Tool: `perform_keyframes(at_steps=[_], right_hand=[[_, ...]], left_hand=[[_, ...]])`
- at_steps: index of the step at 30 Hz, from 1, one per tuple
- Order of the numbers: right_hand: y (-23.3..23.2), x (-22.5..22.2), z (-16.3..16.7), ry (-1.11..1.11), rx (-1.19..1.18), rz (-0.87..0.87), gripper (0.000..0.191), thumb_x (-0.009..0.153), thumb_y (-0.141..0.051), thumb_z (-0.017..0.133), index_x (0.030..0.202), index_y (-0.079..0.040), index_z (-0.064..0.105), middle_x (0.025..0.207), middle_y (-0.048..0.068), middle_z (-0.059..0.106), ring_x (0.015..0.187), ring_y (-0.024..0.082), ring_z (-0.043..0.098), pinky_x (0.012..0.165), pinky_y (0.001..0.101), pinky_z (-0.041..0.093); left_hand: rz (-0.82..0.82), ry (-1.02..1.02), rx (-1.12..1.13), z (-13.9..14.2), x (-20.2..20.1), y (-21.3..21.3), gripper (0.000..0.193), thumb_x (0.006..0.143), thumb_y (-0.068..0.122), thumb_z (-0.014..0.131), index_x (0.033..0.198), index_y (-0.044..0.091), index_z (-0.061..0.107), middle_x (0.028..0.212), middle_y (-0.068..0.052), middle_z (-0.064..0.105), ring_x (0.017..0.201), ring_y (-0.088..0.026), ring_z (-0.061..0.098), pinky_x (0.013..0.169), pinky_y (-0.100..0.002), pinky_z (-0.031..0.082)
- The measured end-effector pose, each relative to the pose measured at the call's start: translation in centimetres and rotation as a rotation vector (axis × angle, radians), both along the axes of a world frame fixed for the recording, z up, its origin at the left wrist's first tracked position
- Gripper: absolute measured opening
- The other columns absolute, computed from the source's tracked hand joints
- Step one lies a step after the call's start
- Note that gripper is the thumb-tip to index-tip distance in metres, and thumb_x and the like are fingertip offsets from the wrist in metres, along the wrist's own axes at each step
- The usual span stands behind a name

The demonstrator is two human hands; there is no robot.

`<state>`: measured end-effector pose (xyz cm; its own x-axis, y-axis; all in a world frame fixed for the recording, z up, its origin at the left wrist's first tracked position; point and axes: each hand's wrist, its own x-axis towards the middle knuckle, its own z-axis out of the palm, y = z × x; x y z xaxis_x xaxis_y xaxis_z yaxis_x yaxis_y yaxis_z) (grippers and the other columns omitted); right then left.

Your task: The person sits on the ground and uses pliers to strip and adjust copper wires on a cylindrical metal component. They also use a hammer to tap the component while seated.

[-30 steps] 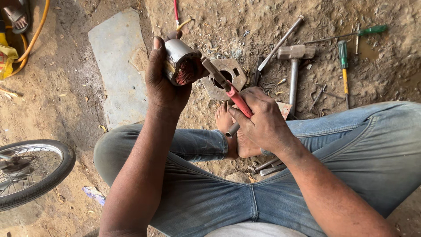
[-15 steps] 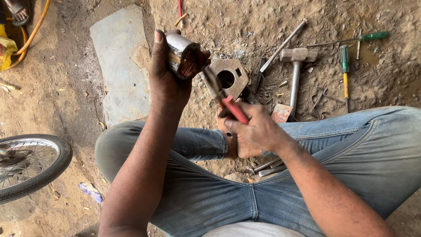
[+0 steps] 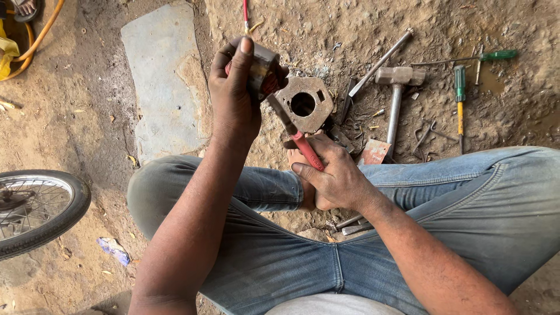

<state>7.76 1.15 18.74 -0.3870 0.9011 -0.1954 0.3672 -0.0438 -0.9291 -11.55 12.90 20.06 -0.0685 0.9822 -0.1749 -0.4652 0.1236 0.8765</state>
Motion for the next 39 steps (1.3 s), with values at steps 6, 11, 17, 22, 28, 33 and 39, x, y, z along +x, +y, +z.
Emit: perform_keyframes(at_steps=[6,11,17,22,28,33,39], right_hand=[[0.3,-0.2,-1.5,0.130,-0.197,-0.071,0.045,0.093,-0.030,0.071,0.127,-0.002,0.062,0.107,0.010,0.070,0.103,0.022,0.072,0.093,0.0382,0.058],[-0.2,-0.3,-0.9,0.435,-0.479,-0.072,0.045,0.096,-0.027,0.067,0.131,-0.001,0.060,0.091,0.015,0.068,0.080,0.022,0.070,0.067,0.0363,0.061],[-1.4,-0.3,3.1,1.235,-0.776,-0.035,0.047,0.100,-0.026,0.066,0.143,-0.018,0.051,0.101,0.016,0.066,0.087,0.022,0.069,0.068,0.0384,0.062],[-2.1,-2.0,4.2,1.387,-0.847,-0.018,0.035,0.099,-0.032,0.071,0.115,-0.010,0.050,0.109,0.024,0.067,0.089,0.026,0.067,0.072,0.0406,0.059],[-3.2,-1.9,3.8,1.561,-1.098,-0.080,0.035,0.104,-0.035,0.067,0.104,-0.008,0.045,0.097,0.017,0.060,0.081,0.023,0.060,0.071,0.0421,0.056],[-3.1,-2.9,2.8,1.309,-0.858,-0.097,0.040,0.104,-0.033,0.063,0.140,-0.025,0.048,0.093,0.014,0.061,0.074,0.020,0.060,0.064,0.0394,0.056],[-3.4,-5.3,-0.7,1.056,-0.537,-0.147,0.028,0.111,-0.027,0.054,0.121,-0.001,0.052,0.097,0.014,0.066,0.077,0.019,0.067,0.068,0.0368,0.060]], left_hand=[[0.007,0.236,0.032,-0.5,0.6,-0.5,0.049,0.102,0.032,0.072,0.130,-0.004,0.054,0.106,-0.019,0.067,0.089,-0.025,0.077,0.077,-0.040,0.070],[-0.019,0.081,-0.004,-0.9,0.6,-0.8,0.058,0.095,0.037,0.075,0.133,0.000,0.050,0.108,-0.019,0.067,0.088,-0.026,0.077,0.074,-0.039,0.069],[-0.182,-0.187,0.174,-1.0,-0.1,-0.6,0.076,0.096,0.039,0.082,0.148,0.002,0.042,0.130,-0.023,0.064,0.120,-0.033,0.071,0.106,-0.051,0.062],[-0.223,-0.247,0.156,-0.8,0.1,-0.9,0.084,0.093,0.038,0.085,0.153,0.004,0.036,0.126,-0.026,0.066,0.117,-0.039,0.072,0.106,-0.056,0.062],[-0.337,-0.173,0.255,0.0,-0.9,-0.4,0.088,0.090,0.032,0.087,0.156,0.009,0.033,0.125,-0.021,0.069,0.113,-0.037,0.074,0.102,-0.055,0.065],[-0.205,-0.077,0.124,-0.4,-0.2,-0.9,0.063,0.094,0.024,0.084,0.140,0.002,0.047,0.111,-0.023,0.071,0.102,-0.036,0.076,0.095,-0.054,0.067],[-0.112,-0.011,0.176,-0.1,0.1,-1.0,0.052,0.097,0.025,0.081,0.135,0.004,0.051,0.110,-0.020,0.071,0.100,-0.033,0.077,0.092,-0.049,0.068]])
